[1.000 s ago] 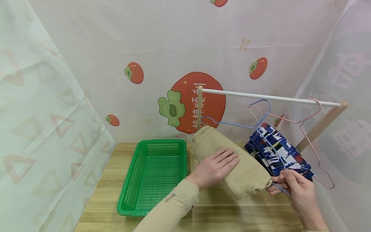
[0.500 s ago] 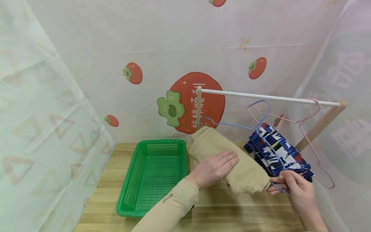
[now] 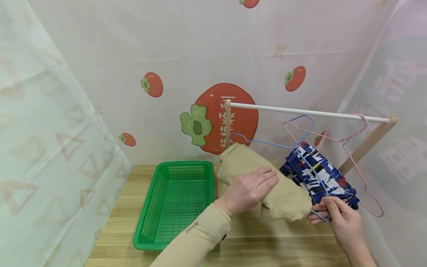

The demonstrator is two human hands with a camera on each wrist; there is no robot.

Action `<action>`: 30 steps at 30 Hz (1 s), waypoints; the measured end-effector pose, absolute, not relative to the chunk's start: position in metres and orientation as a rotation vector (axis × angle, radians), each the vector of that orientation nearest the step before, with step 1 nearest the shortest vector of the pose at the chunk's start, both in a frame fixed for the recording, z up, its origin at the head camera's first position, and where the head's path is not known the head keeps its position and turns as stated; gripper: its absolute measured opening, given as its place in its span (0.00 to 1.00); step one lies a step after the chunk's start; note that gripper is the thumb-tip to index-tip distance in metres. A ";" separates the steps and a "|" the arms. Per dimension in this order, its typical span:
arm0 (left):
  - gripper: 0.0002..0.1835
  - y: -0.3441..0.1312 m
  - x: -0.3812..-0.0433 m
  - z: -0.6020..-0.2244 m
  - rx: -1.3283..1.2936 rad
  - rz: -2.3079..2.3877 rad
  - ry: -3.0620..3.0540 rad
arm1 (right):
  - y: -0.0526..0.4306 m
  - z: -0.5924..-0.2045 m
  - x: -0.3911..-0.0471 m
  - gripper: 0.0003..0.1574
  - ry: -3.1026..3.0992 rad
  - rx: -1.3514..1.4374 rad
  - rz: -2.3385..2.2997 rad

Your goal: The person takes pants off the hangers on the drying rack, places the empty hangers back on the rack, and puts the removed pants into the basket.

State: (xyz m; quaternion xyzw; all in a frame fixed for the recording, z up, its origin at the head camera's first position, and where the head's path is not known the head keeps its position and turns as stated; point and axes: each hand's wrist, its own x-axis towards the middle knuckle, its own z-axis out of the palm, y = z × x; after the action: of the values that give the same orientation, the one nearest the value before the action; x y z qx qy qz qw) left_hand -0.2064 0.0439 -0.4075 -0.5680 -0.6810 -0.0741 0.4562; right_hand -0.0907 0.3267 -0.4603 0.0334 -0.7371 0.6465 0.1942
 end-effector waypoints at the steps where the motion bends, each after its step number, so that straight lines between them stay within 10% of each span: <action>1: 0.22 0.044 -0.206 -0.405 -1.397 -0.189 -1.679 | 0.326 -0.461 -0.091 0.20 -2.093 0.074 1.760; 30: 0.14 0.022 -0.195 -0.355 -1.324 -0.204 -1.580 | 0.318 -0.475 -0.100 0.12 -2.250 0.132 1.325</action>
State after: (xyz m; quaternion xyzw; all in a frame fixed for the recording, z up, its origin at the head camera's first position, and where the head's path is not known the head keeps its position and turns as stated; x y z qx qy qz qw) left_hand -0.1947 0.0222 -0.3552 -0.5499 -0.6560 -0.0847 0.5099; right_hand -0.0996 0.3182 -0.4754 0.0489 -0.8307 0.4894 0.2606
